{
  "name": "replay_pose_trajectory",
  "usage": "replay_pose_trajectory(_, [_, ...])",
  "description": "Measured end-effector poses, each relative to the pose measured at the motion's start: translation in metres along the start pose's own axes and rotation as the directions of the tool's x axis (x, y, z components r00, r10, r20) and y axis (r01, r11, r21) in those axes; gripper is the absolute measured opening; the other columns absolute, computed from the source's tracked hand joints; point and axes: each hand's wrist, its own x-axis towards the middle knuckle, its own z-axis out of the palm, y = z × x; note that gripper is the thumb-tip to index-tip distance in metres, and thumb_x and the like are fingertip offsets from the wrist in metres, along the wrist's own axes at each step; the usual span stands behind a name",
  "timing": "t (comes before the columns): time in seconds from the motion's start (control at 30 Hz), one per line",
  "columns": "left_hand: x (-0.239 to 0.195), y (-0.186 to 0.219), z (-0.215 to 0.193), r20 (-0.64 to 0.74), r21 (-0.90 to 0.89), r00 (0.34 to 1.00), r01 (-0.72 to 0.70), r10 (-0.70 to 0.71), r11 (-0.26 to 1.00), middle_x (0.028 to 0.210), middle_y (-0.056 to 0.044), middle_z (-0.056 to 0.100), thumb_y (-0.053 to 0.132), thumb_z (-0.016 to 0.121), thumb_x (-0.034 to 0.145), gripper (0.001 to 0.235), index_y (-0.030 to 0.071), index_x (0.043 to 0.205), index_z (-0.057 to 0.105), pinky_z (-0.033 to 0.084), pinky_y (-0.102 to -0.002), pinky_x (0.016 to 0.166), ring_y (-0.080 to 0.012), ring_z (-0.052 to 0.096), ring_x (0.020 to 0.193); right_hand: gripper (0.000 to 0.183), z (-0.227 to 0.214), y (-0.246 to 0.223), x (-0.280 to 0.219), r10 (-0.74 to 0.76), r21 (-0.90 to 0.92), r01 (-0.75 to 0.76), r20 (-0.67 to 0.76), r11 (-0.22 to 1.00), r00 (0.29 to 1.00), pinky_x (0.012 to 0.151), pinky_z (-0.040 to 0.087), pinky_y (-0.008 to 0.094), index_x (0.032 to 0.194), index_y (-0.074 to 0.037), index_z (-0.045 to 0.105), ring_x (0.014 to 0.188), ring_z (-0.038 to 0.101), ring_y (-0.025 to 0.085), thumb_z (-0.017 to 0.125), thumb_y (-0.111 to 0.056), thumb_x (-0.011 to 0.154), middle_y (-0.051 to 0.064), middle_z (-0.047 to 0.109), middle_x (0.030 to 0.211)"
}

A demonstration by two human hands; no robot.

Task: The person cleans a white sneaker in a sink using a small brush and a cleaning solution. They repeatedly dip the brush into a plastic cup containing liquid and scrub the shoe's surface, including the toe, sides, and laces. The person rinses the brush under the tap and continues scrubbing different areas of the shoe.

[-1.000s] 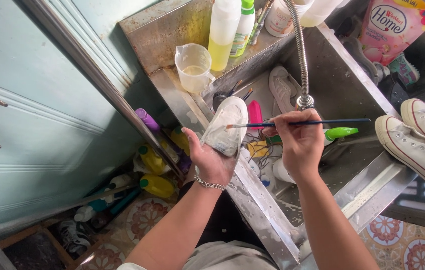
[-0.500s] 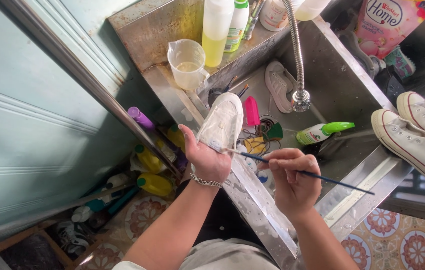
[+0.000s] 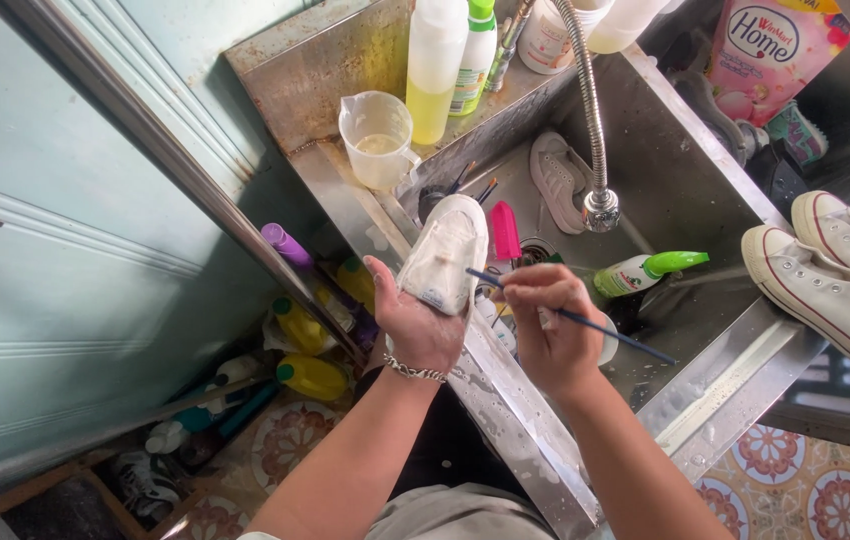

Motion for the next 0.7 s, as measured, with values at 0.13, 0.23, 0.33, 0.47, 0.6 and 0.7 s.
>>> replay_pose_trajectory(0.13, [-0.002, 0.001, 0.011, -0.067, 0.127, 0.994, -0.077, 0.086, 0.989, 0.194, -0.039, 0.033, 0.070, 0.051, 0.124, 0.099, 0.003, 0.194, 0.029, 0.028, -0.080, 0.147, -0.0589, 0.031, 0.183, 0.012, -0.001, -0.012, -0.009, 0.005, 0.079, -0.005, -0.004, 0.997, 1.000, 0.072, 0.073, 0.036, 0.103, -0.003, 0.078, 0.079, 0.093, 0.030, 0.084, 0.004, 0.111, 0.018, 0.090, 0.103])
replay_pose_trajectory(0.23, [-0.003, 0.002, 0.007, -0.050, 0.151, 0.999, 0.027, -0.020, 0.988, 0.194, -0.035, 0.037, 0.080, 0.046, 0.121, 0.105, 0.008, 0.196, 0.027, 0.031, -0.081, 0.145, -0.0565, 0.033, 0.183, 0.013, -0.003, 0.004, -0.006, -0.014, 0.044, 0.017, -0.052, 0.999, 0.999, 0.071, 0.071, 0.037, 0.106, -0.004, 0.075, 0.082, 0.092, 0.031, 0.081, 0.003, 0.116, 0.019, 0.090, 0.106])
replay_pose_trajectory(0.33, [-0.006, -0.002, 0.005, -0.021, 0.024, 1.000, -0.012, 0.012, 1.000, 0.193, -0.037, 0.037, 0.071, 0.052, 0.123, 0.101, 0.003, 0.195, 0.032, 0.035, -0.078, 0.144, -0.0604, 0.034, 0.181, 0.012, -0.003, 0.009, -0.005, 0.005, 0.081, -0.002, -0.032, 0.997, 0.999, 0.072, 0.072, 0.039, 0.107, -0.001, 0.076, 0.083, 0.093, 0.032, 0.079, 0.002, 0.118, 0.021, 0.088, 0.105])
replay_pose_trajectory(0.47, [-0.003, -0.002, 0.004, -0.027, 0.035, 0.999, -0.038, 0.039, 0.999, 0.194, -0.040, 0.034, 0.070, 0.050, 0.124, 0.098, 0.004, 0.194, 0.029, 0.028, -0.080, 0.146, -0.0600, 0.031, 0.183, 0.014, -0.006, -0.002, -0.004, -0.002, 0.115, 0.006, -0.041, 0.993, 0.999, 0.069, 0.070, 0.035, 0.105, 0.000, 0.073, 0.078, 0.091, 0.029, 0.081, 0.006, 0.114, 0.021, 0.088, 0.102])
replay_pose_trajectory(0.6, [-0.012, 0.002, 0.013, -0.008, 0.081, 1.000, -0.005, 0.006, 0.997, 0.198, -0.041, 0.027, 0.075, 0.048, 0.123, 0.107, -0.001, 0.195, 0.024, 0.022, -0.080, 0.147, -0.0593, 0.024, 0.185, 0.016, -0.002, 0.001, -0.001, -0.002, 0.089, 0.003, -0.019, 0.996, 1.000, 0.062, 0.064, 0.033, 0.101, 0.000, 0.074, 0.074, 0.088, 0.028, 0.080, 0.006, 0.115, 0.021, 0.088, 0.100])
replay_pose_trajectory(0.7, [-0.011, 0.000, 0.016, 0.005, 0.037, 1.000, -0.009, 0.009, 0.999, 0.197, -0.042, 0.027, 0.072, 0.049, 0.125, 0.106, -0.003, 0.195, 0.025, 0.021, -0.080, 0.148, -0.0602, 0.022, 0.185, 0.019, 0.001, -0.006, 0.004, 0.066, 0.201, -0.048, -0.083, 0.978, 0.994, 0.060, 0.063, 0.029, 0.103, 0.001, 0.068, 0.070, 0.085, 0.024, 0.082, 0.006, 0.114, 0.022, 0.086, 0.097])
